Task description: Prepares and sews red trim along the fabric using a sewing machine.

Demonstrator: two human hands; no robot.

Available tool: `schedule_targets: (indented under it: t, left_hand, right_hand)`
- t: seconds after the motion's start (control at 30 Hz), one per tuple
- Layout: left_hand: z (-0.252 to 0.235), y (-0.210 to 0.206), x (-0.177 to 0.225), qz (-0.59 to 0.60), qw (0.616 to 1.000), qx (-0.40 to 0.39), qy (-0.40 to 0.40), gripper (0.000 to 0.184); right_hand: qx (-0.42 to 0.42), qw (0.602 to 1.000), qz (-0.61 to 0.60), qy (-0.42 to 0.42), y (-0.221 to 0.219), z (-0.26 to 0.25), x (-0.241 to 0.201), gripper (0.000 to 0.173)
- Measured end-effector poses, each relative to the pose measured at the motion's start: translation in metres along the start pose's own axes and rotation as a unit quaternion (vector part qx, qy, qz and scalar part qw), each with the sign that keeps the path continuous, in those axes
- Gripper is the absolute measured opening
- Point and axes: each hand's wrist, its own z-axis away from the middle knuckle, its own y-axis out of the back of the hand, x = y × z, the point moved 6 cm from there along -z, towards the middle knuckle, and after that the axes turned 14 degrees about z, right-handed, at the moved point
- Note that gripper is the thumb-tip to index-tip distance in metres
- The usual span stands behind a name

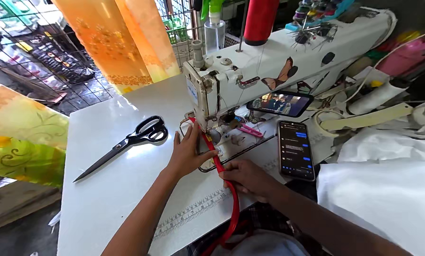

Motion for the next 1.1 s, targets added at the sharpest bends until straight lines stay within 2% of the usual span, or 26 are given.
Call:
schedule_targets:
  t: [0.1,0.17,0.3,0.4,0.57,0.7,0.77,0.8,0.83,0.9,0.93,1.0,1.1]
  left_hand:
    - [0.001,0.001,0.005,-0.020,0.999,-0.012,0.030,0.107]
    - [0.001,0.000,0.005,-0.036,0.999,-0.013,0.034,0.108]
    - [0.002,-0.003,0.006,-0.054,0.998,-0.002,0.012,0.103]
    - [0.003,-0.002,0.009,-0.062,0.998,-0.001,0.014,0.100]
    - [0.003,-0.003,0.012,-0.038,0.999,-0.012,0.025,0.101]
    - [0.003,-0.004,0.014,-0.028,0.997,-0.043,0.053,0.116]
    - [0.002,-0.005,0.012,-0.040,0.996,-0.054,0.063,0.121]
    - [0.002,-0.005,0.011,-0.045,0.995,-0.056,0.066,0.122]
    - [0.002,-0.005,0.011,-0.049,0.995,-0.057,0.067,0.122]
    - [0.001,-0.005,0.011,-0.052,0.994,-0.062,0.073,0.122]
    - [0.001,-0.005,0.011,-0.054,0.994,-0.063,0.073,0.121]
    - [0.001,-0.004,0.012,-0.052,0.994,-0.061,0.070,0.120]
    - [0.000,-0.006,0.012,-0.054,0.994,-0.065,0.072,0.121]
  right_hand:
    - [0.008,1.000,0.023,-0.015,-0.003,0.007,0.005,0.016]
    - [-0.001,1.000,0.000,-0.026,-0.009,0.017,0.011,0.012]
    - [-0.008,0.997,-0.077,-0.027,-0.019,0.045,0.029,0.009]
    - [0.023,0.996,-0.085,-0.022,-0.029,0.067,0.052,0.007]
    - [0.141,0.989,-0.010,0.035,-0.031,0.073,0.072,0.007]
    - [0.092,0.995,-0.042,0.020,-0.036,0.071,0.067,0.012]
    - [0.099,0.994,0.048,0.022,-0.033,0.072,0.064,0.016]
    - [0.125,0.978,0.158,0.045,-0.029,0.074,0.061,0.024]
    - [0.166,0.945,0.268,0.083,-0.025,0.077,0.054,0.036]
    - [0.270,0.854,0.409,0.177,-0.017,0.082,0.039,0.051]
    - [0.328,0.807,0.438,0.222,-0.011,0.082,0.031,0.053]
    - [0.389,0.750,0.448,0.293,0.003,0.073,0.012,0.047]
    - [0.398,0.722,0.461,0.328,0.017,0.038,-0.008,0.024]
